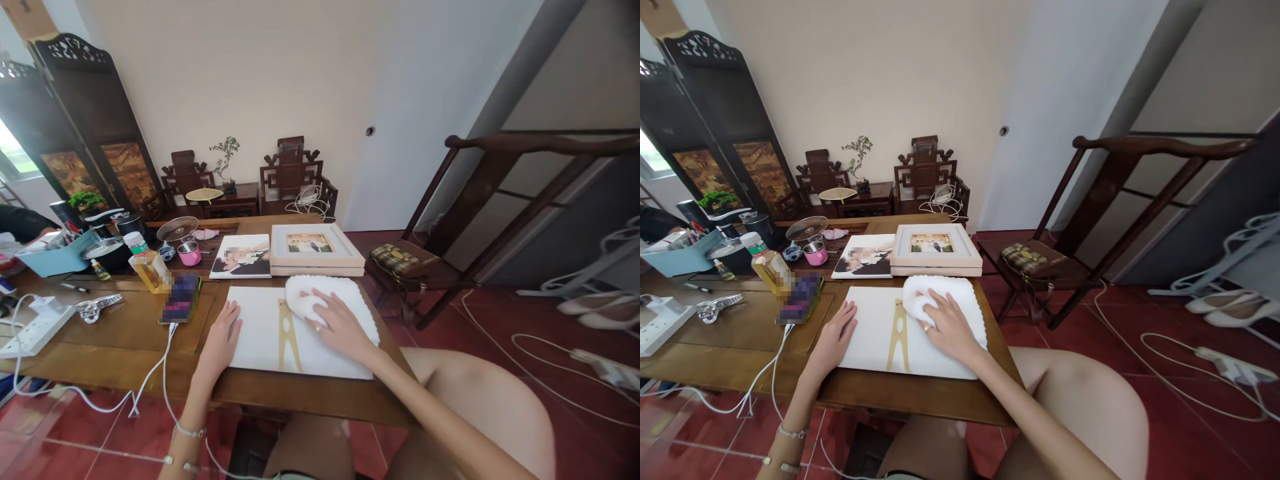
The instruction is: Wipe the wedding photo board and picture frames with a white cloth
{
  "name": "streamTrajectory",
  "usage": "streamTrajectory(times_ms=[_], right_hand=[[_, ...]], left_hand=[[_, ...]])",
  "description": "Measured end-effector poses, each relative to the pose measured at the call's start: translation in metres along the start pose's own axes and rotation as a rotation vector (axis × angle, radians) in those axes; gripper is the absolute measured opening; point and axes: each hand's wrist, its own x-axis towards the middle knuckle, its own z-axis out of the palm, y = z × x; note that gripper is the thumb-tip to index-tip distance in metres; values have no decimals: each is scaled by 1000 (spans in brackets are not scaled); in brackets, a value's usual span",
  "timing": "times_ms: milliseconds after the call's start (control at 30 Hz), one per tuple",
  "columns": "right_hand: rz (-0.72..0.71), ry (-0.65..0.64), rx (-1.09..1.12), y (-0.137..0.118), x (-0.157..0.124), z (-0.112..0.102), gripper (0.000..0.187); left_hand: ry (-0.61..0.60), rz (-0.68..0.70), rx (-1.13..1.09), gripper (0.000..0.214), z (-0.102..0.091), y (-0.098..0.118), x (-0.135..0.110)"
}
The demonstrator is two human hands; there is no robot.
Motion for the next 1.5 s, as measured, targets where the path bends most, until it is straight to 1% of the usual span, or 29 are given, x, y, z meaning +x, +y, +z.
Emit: streamTrajectory(times_ms=[67, 133, 200, 300, 367, 433, 467, 533, 633, 733, 800, 833, 900, 967, 1067, 1133, 1167, 1233, 1300, 1433, 1500], right_hand=[[73, 39, -11, -9, 10, 7, 20], [68, 42, -3, -25, 3, 12, 21], [-7, 15, 21, -43, -17, 14, 23], [-197, -48, 56, -63, -52, 14, 25], [-292, -92, 61, -67, -67, 11, 23], [-315, -119, 58, -64, -67, 7, 24], [-302, -121, 55, -61, -61, 6, 25], [-262, -120, 40, -53, -41, 5, 28], [-213, -115, -14, -42, 1, 8, 29], [-159, -118, -69, -38, 36, 14, 31], [-134, -129, -85, -43, 46, 19, 34], [-130, -139, -89, -48, 45, 22, 34], [-136, -176, -92, -61, 33, 24, 34], [-170, -223, -78, -78, 9, 24, 31], [-280, -284, -14, -100, -30, 17, 28], [-348, -314, 28, -105, -43, 11, 28], [-365, -324, 44, -104, -44, 9, 28], [-350, -324, 57, -96, -32, 8, 30], [-291, -305, 28, -83, -9, 11, 32], [-199, -185, -87, -65, 47, 20, 33], [-180, -143, -105, -65, 63, 25, 34]], left_hand=[[12, -6, 4, 41, 0, -1, 1], [23, -16, 5, 42, 1, -2, 1], [33, -20, 0, 41, 2, -3, 2], [40, -20, -9, 40, 3, -2, 2], [33, -17, -2, 41, 2, -1, 2], [29, -14, 7, 41, 2, 0, 1], [27, -13, 7, 41, 2, 0, 1], [23, -13, -1, 41, 1, 0, 1], [9, -19, -13, 41, 0, 0, 1], [-2, -18, -15, 42, -1, 0, 1], [-9, -20, -15, 42, -1, 0, 1], [-10, -23, -17, 42, -1, -1, 2], [0, -28, -29, 42, 0, -1, 1], [17, -28, -41, 41, 1, -1, 1], [37, -18, -46, 41, 3, -1, 1], [37, -14, -42, 41, 3, -1, 1], [33, -13, -38, 42, 2, 0, 1], [21, -16, -28, 42, 2, 0, 1], [11, -20, -22, 42, 1, 1, 1], [15, -24, -39, 42, -1, 0, 1], [15, -24, -48, 42, -1, -1, 1]])
